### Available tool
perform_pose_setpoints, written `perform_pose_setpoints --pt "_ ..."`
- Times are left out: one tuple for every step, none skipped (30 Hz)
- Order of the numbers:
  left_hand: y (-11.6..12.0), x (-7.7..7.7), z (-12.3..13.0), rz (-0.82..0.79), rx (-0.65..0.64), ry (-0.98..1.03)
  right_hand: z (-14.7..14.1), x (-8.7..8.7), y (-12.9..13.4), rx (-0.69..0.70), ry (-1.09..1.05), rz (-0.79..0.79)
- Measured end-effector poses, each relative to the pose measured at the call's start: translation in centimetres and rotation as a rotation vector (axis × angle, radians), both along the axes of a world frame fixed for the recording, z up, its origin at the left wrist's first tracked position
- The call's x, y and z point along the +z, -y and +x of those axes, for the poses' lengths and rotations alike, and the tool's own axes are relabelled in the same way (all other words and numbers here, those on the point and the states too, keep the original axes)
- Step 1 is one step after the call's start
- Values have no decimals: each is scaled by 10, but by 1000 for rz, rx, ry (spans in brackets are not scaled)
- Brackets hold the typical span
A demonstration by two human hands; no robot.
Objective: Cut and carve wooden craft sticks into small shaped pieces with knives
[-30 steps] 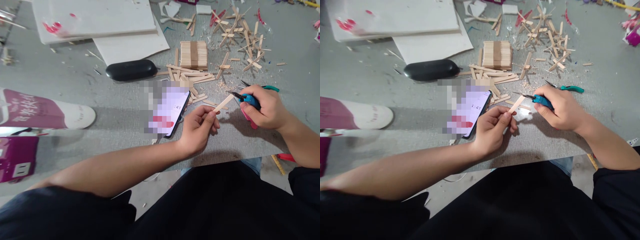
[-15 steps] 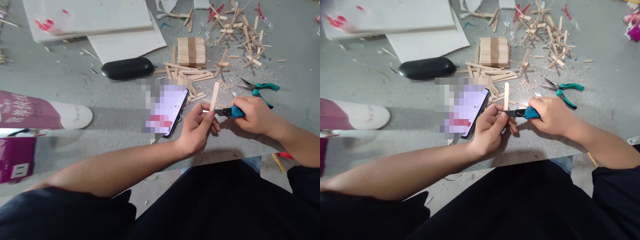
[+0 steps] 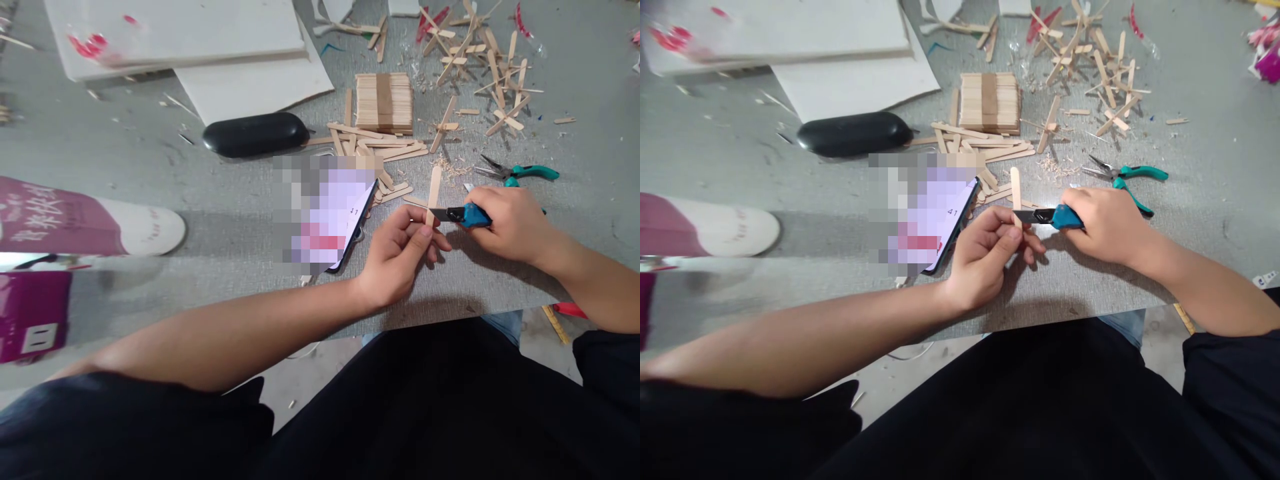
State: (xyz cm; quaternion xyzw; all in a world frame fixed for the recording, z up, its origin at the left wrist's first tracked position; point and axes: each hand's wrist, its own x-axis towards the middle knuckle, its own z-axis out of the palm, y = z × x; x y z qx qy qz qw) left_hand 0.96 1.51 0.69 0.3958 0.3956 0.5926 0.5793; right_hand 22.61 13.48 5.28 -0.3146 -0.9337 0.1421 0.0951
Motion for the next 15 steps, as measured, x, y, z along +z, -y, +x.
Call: perform_pose_setpoints --pt "0 0 0 6 8 -8 0 0 0 -3 0 3" --pt "0 -1 0 11 20 -17 0 0 0 -7 3 4" --pt "-1 -1 1 16 33 -28 0 0 0 -11 8 4" --pt "-1 -1 1 21 43 -39 0 0 0 -16 15 5" --pt "-1 -1 1 24 52 -47 0 1 0 -19 21 7" --pt "0 -1 1 26 59 -53 0 1 -1 -18 27 10" --pt "0 -1 1 27 61 -56 0 2 -1 -13 30 15" --pt "0 -1 1 30 62 -56 0 3 -1 -6 30 23" --pt "0 0 1 33 63 -56 0 4 -2 2 26 32" --pt "0 0 1 34 64 -55 1 4 -2 9 21 42" --pt "1 0 1 33 65 -53 1 4 -4 15 15 53" --pt "1 0 1 27 66 -50 2 4 -5 17 9 65" --pt "1 0 1 20 68 -44 3 4 -6 17 1 79" --pt "1 0 2 9 72 -35 4 3 -8 16 -9 93" --pt "1 -1 2 5 74 -25 5 3 -10 15 -20 108"
